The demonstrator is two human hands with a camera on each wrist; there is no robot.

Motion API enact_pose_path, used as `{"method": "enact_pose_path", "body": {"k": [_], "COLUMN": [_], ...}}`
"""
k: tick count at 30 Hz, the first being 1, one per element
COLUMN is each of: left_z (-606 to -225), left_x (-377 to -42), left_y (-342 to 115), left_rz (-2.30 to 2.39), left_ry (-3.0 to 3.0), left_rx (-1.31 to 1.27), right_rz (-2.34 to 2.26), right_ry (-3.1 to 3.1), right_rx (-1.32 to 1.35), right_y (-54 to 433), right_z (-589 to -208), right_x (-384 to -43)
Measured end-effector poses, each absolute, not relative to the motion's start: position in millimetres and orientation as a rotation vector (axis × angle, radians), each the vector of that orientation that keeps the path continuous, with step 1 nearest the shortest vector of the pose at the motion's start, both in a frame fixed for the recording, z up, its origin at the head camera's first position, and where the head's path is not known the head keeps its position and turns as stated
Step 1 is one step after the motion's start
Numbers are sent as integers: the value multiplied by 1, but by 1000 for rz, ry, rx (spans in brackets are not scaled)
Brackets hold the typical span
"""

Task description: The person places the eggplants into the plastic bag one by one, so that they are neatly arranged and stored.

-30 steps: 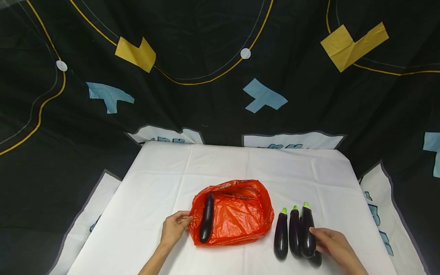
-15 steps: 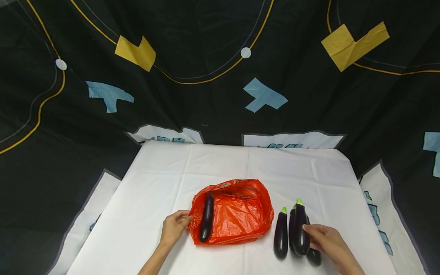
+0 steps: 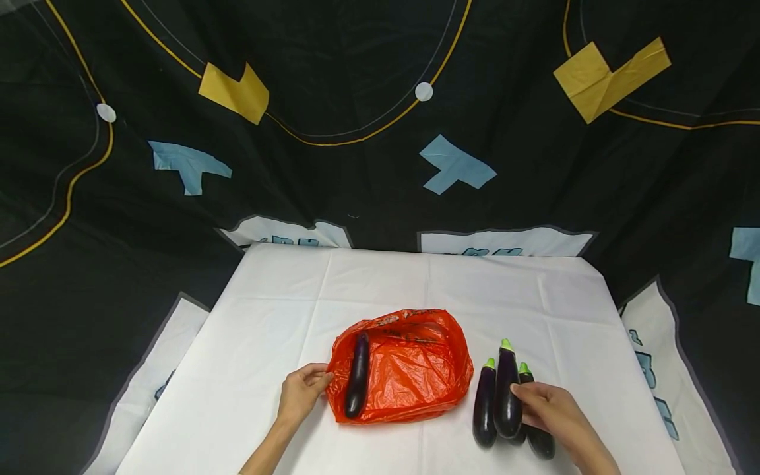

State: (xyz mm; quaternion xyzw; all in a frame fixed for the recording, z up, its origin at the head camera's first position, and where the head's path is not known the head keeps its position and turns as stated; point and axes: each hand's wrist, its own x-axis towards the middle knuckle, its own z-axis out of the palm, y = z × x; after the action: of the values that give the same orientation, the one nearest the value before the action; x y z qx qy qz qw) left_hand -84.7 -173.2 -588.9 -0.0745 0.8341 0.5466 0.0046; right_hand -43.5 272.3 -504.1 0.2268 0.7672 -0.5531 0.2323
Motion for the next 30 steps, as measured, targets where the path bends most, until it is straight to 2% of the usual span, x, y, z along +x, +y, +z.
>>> {"method": "enact_pose_path", "body": {"k": [30], "left_z": [-589], "left_x": [-86], "left_y": [-172], "left_rz": [1668], "left_ry": [2641], "left_rx": [-273], "right_rz": [-1651], "right_ry": [2130], "right_rx": [461], "right_y": [210], "right_z": [-494], "right_x": [-59]}}
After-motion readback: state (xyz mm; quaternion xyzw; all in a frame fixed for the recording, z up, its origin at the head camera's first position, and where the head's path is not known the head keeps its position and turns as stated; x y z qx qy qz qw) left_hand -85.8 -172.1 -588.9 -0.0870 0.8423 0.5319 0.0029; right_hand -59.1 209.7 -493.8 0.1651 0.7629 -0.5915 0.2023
